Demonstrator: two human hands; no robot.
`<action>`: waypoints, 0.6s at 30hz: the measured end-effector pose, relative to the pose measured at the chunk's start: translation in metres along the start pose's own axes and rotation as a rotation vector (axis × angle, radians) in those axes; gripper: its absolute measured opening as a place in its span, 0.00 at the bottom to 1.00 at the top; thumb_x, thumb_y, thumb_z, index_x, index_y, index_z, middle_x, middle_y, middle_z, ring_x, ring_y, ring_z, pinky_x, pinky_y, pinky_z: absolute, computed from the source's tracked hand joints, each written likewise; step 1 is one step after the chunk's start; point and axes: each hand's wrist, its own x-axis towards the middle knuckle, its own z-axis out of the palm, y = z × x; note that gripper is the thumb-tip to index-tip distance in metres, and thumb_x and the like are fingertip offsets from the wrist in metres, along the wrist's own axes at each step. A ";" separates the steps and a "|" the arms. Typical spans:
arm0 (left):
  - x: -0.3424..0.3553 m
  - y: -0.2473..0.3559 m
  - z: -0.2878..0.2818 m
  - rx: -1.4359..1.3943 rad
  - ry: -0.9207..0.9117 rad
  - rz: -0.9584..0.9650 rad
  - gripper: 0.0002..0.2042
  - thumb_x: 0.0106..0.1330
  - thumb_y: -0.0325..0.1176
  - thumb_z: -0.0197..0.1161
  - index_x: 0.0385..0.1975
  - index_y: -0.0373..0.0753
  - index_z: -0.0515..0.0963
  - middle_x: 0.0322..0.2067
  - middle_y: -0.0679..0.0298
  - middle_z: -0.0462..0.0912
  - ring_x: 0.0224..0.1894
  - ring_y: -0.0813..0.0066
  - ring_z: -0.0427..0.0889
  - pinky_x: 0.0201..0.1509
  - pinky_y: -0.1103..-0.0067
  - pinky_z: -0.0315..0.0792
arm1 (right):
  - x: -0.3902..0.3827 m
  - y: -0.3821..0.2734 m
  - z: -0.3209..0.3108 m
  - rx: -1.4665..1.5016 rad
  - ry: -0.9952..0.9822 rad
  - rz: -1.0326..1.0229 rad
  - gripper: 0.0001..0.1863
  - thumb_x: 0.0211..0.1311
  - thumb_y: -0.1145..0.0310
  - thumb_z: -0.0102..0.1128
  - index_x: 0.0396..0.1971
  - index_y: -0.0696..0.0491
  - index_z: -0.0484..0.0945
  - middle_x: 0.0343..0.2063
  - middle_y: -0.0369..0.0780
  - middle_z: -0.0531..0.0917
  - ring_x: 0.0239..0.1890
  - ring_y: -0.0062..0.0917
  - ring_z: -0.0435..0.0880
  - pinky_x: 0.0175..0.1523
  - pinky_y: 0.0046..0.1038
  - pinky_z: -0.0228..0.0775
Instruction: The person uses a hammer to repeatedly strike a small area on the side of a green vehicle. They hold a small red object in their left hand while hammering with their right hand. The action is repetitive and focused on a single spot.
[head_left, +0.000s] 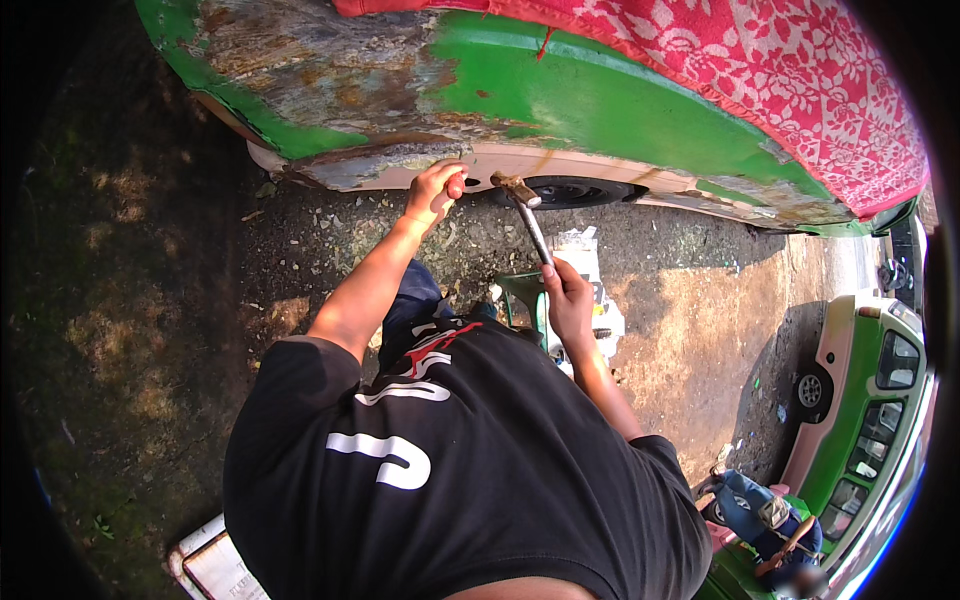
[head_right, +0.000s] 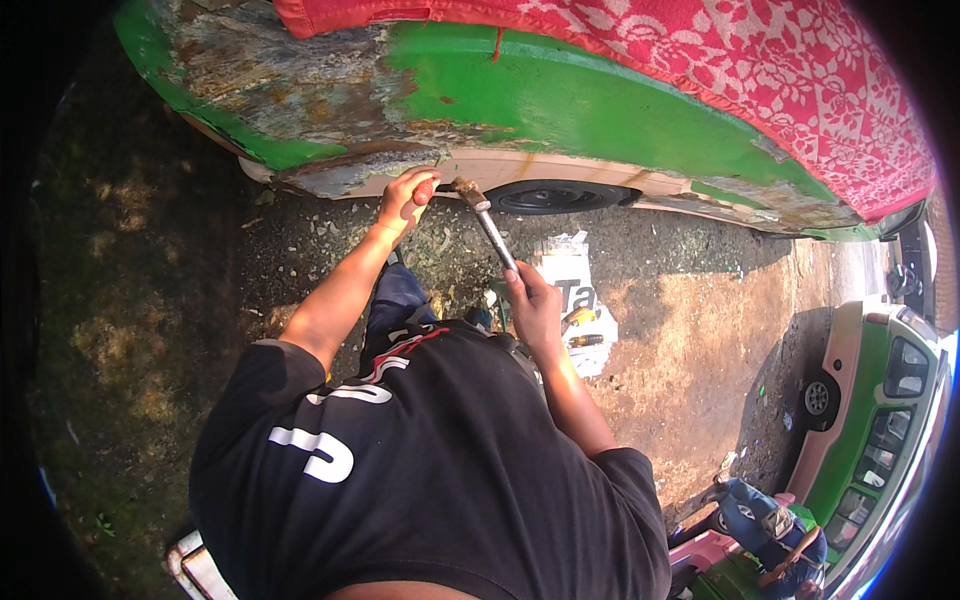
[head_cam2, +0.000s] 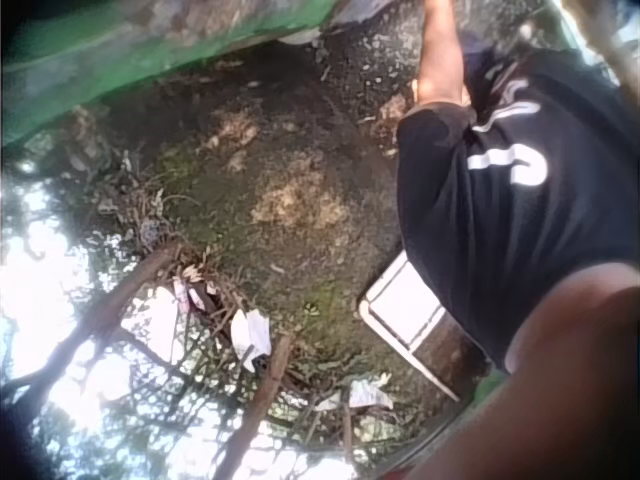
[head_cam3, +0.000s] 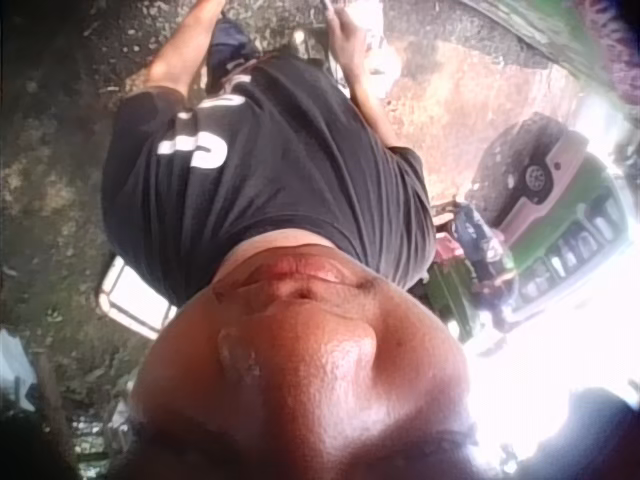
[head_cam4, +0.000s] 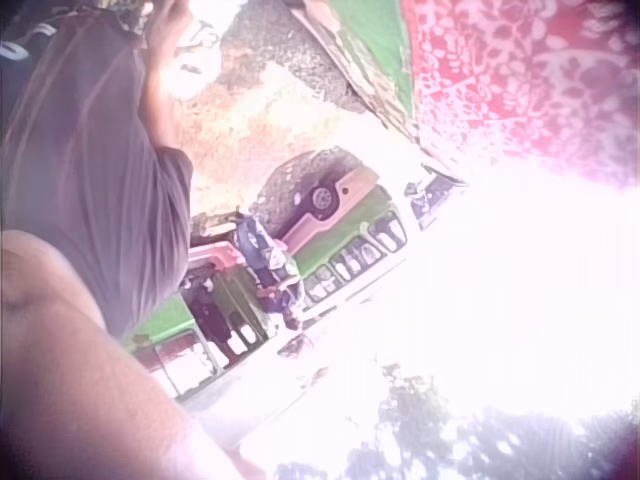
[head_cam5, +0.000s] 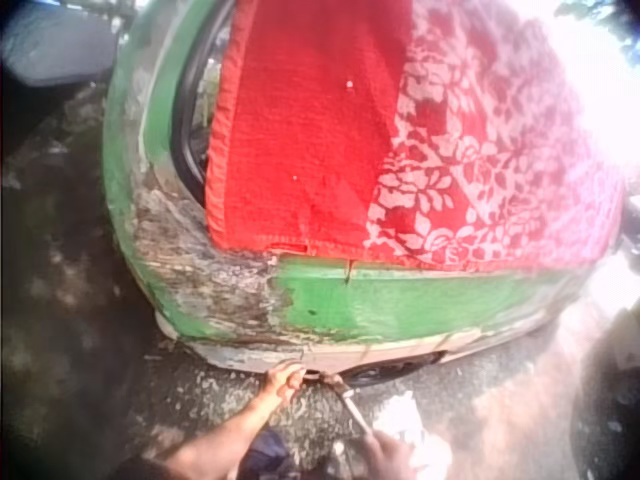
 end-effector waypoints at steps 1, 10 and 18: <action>0.000 0.004 0.000 -0.026 -0.010 -0.011 0.17 0.50 0.17 0.62 0.41 0.38 0.78 0.40 0.62 0.83 0.39 0.68 0.83 0.43 0.78 0.77 | 0.000 0.000 0.000 0.001 0.004 -0.002 0.17 0.68 0.59 0.57 0.45 0.58 0.80 0.19 0.42 0.80 0.24 0.18 0.78 0.32 0.25 0.70; 0.006 0.008 -0.001 -0.011 -0.056 -0.049 0.15 0.53 0.19 0.62 0.42 0.37 0.79 0.42 0.59 0.83 0.42 0.67 0.84 0.46 0.77 0.77 | -0.007 0.005 0.006 -0.005 0.030 -0.387 0.12 0.65 0.68 0.58 0.44 0.58 0.78 0.20 0.43 0.78 0.22 0.34 0.79 0.29 0.29 0.70; 0.014 0.003 0.009 0.042 -0.052 -0.021 0.13 0.57 0.26 0.60 0.43 0.37 0.80 0.36 0.59 0.83 0.33 0.70 0.82 0.39 0.79 0.76 | 0.006 0.009 0.031 -0.036 -0.008 -0.211 0.12 0.65 0.65 0.59 0.42 0.57 0.79 0.18 0.46 0.80 0.23 0.39 0.82 0.28 0.33 0.71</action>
